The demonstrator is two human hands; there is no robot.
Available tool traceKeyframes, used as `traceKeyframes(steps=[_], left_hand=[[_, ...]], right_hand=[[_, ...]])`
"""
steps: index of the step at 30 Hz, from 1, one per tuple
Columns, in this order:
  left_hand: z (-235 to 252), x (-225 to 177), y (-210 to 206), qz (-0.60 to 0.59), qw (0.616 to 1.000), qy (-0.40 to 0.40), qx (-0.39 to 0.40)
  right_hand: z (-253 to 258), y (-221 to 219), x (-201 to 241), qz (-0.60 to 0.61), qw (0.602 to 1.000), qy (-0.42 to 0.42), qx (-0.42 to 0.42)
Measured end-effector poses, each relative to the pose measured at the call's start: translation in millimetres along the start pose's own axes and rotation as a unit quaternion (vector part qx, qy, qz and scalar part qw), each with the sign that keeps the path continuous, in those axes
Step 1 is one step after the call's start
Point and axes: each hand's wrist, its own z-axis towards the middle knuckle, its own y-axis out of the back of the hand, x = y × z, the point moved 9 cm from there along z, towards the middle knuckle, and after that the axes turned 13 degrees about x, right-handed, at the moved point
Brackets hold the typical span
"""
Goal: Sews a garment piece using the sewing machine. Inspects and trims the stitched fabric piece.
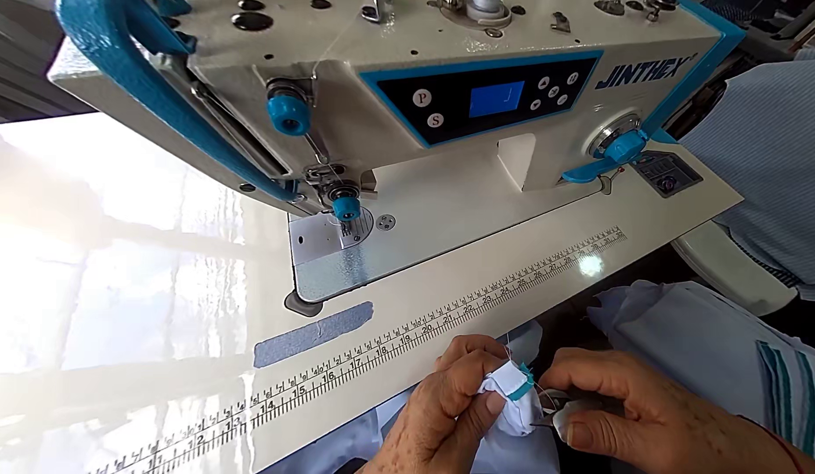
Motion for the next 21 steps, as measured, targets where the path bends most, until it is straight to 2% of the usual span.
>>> traceKeyframes(steps=[4, 7, 14, 21], left_hand=[[-1.1, -2.0, 1.8, 0.044, 0.999, 0.011, -0.013], [-2.2, -6.6, 6.1, 0.084, 0.996, 0.013, -0.039], [-1.9, -16.5, 5.5, 0.180, 0.981, 0.007, -0.078], [0.8, -24.2, -3.7, 0.231, 0.969, -0.008, -0.080]], right_hand=[[-2.3, 3.7, 5.8, -0.082, 0.995, 0.025, -0.042], [-8.4, 5.2, 5.8, -0.130, 0.989, 0.013, -0.069], [-14.5, 2.6, 5.7, -0.105, 0.992, -0.011, -0.063], [-10.3, 3.8, 7.5, -0.104, 0.989, -0.004, -0.101]])
